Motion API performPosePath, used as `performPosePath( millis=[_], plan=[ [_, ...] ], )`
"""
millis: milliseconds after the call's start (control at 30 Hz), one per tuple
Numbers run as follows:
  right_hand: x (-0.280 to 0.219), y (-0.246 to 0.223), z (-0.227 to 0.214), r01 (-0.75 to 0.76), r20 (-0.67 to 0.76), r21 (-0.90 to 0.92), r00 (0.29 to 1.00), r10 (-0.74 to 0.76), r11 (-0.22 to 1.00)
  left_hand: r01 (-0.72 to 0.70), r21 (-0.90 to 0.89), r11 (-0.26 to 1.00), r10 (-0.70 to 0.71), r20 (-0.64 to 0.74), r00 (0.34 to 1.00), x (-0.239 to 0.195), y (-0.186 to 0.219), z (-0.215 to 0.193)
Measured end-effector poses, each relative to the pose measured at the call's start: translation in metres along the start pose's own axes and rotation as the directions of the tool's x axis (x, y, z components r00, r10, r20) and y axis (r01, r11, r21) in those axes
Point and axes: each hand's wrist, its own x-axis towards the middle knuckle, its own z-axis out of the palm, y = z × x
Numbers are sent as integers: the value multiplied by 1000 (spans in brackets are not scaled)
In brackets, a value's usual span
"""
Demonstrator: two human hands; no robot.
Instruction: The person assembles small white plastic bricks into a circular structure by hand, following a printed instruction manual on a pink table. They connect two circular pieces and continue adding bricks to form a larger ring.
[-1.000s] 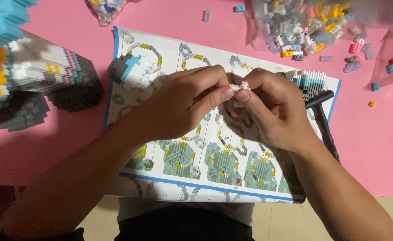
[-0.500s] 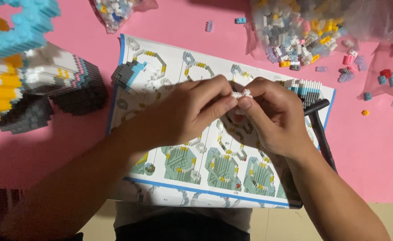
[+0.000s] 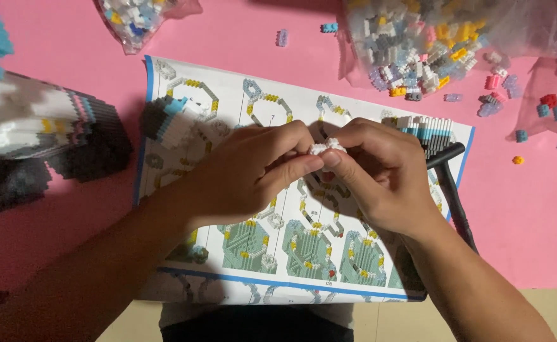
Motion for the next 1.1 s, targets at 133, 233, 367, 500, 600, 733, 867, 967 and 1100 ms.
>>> performPosePath(
  millis=[133, 233, 367, 500, 600, 733, 867, 967, 1100],
  plan=[
    [0, 0, 0, -17, 4, 50, 1000, 16, 999, -35, 47, 998, 35, -11, 999, 0, -5, 2],
    [1, -3, 1, -10, -7, 42, 1000, 10, 999, 7, 36, 999, -7, 4, 1000, 0, -3, 0],
    [-1, 0, 1, 2, -11, 42, 1000, -2, 999, -36, 4, 999, 36, -8, 999, -3, -7, 2],
    [-3, 8, -2, 2, -1, 118, 1000, -1, 993, -44, 21, 999, 44, -13, 999, -2, -8, 0],
    [-2, 3, 2, -8, -30, 131, 999, 12, 991, -7, 39, 999, 9, -45, 999, -1, -2, 0],
    [1, -4, 2, -46, 12, 189, 999, 45, 981, -19, 36, 999, 22, -105, 994, 0, 4, 0],
    [-7, 3, 6, -15, 15, 84, 1000, 13, 996, -136, 26, 990, 139, -161, 977, -6, 0, 2],
    [-2, 5, 4, -30, 60, 154, 998, 21, 988, -232, 12, 973, 231, -170, 958, -6, 0, -2],
    [-4, 8, 3, -24, 78, 180, 997, 10, 983, -234, -5, 972, 229, -173, 958, -8, 0, -2]
  ],
)
